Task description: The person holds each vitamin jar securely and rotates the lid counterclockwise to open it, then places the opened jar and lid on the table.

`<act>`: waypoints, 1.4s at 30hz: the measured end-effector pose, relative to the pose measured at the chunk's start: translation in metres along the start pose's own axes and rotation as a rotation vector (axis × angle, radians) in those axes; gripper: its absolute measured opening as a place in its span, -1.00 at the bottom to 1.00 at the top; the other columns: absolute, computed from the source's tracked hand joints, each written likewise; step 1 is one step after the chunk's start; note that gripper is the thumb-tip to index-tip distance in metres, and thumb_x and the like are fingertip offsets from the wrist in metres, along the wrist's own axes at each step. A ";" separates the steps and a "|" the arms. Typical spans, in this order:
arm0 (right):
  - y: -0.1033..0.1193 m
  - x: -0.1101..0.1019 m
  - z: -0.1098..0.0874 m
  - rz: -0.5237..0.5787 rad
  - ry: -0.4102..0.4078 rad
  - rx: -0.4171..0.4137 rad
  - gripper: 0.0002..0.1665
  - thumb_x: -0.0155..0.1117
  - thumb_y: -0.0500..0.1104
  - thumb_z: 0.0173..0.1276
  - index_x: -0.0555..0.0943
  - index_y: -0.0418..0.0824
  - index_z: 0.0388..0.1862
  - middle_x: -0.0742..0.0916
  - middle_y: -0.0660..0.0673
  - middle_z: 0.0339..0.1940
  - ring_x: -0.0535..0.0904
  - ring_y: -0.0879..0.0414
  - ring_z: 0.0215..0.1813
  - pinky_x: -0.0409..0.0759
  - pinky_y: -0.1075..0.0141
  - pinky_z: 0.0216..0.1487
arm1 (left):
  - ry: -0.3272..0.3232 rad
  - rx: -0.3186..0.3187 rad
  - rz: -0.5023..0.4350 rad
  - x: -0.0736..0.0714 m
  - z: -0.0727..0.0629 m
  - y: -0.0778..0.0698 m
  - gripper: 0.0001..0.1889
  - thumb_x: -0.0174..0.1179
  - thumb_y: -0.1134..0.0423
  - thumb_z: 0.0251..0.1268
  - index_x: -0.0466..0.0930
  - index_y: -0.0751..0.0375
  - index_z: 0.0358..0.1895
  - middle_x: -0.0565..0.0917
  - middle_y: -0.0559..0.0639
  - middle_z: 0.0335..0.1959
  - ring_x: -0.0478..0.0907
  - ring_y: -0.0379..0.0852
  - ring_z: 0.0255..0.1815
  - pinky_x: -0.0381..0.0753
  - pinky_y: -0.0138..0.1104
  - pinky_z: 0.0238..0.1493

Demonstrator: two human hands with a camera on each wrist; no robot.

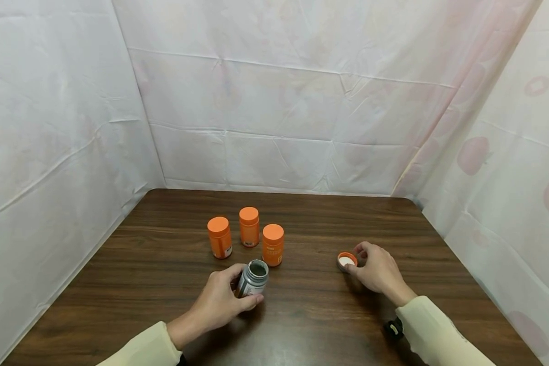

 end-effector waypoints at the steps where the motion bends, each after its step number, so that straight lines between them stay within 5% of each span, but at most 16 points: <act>1: 0.001 0.000 -0.001 -0.002 -0.009 -0.008 -0.43 0.51 0.09 0.29 0.61 -0.24 0.10 0.73 -0.25 0.02 0.62 -0.24 0.06 0.53 -0.16 0.00 | -0.008 -0.003 0.003 -0.001 0.000 0.000 -0.47 0.63 0.10 0.02 0.64 0.01 0.09 0.74 -0.21 -0.11 0.67 -0.28 -0.17 0.65 -0.35 -0.15; 11: 0.012 -0.003 -0.012 -0.023 -0.092 -0.115 -0.26 0.34 0.35 0.36 0.63 -0.21 0.18 0.71 -0.25 0.12 0.58 -0.27 0.16 0.48 -0.22 0.09 | -0.072 -0.048 0.029 -0.009 0.000 0.005 -0.45 0.65 0.14 -0.02 0.64 0.02 0.09 0.73 -0.22 -0.13 0.65 -0.24 -0.20 0.65 -0.28 -0.13; 19: 0.024 0.001 -0.018 -0.006 -0.158 -0.247 -0.43 0.31 0.31 0.41 0.71 -0.12 0.06 0.76 -0.09 0.00 0.69 -0.07 0.00 0.59 -0.03 -0.11 | -0.108 -0.077 0.040 -0.015 0.000 0.008 -0.44 0.66 0.15 -0.03 0.64 0.05 0.09 0.73 -0.21 -0.13 0.65 -0.26 -0.17 0.65 -0.28 -0.09; 27: 0.033 0.003 -0.026 -0.040 -0.189 -0.283 -0.31 0.20 0.36 0.45 0.67 -0.15 0.21 0.66 -0.24 0.28 0.53 -0.22 0.33 0.39 -0.27 0.27 | -0.134 -0.090 0.058 -0.021 0.000 0.012 -0.44 0.65 0.15 -0.02 0.63 0.08 0.09 0.74 -0.17 -0.12 0.66 -0.24 -0.15 0.66 -0.18 -0.05; 42: 0.044 0.008 -0.038 -0.071 -0.138 -0.394 -0.21 0.14 0.40 0.47 0.56 -0.13 0.40 0.52 -0.23 0.46 0.38 -0.26 0.47 0.25 -0.34 0.35 | -0.176 -0.114 0.127 -0.036 -0.002 0.023 -0.40 0.63 0.15 0.01 0.59 0.18 0.13 0.75 0.00 -0.08 0.69 -0.13 -0.12 0.68 -0.14 -0.06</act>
Point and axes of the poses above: each hand's wrist, its own z-axis towards the middle knuckle, its own x-axis out of the palm, y = z × x, the point moved 3 cm from there along z, towards the middle knuckle
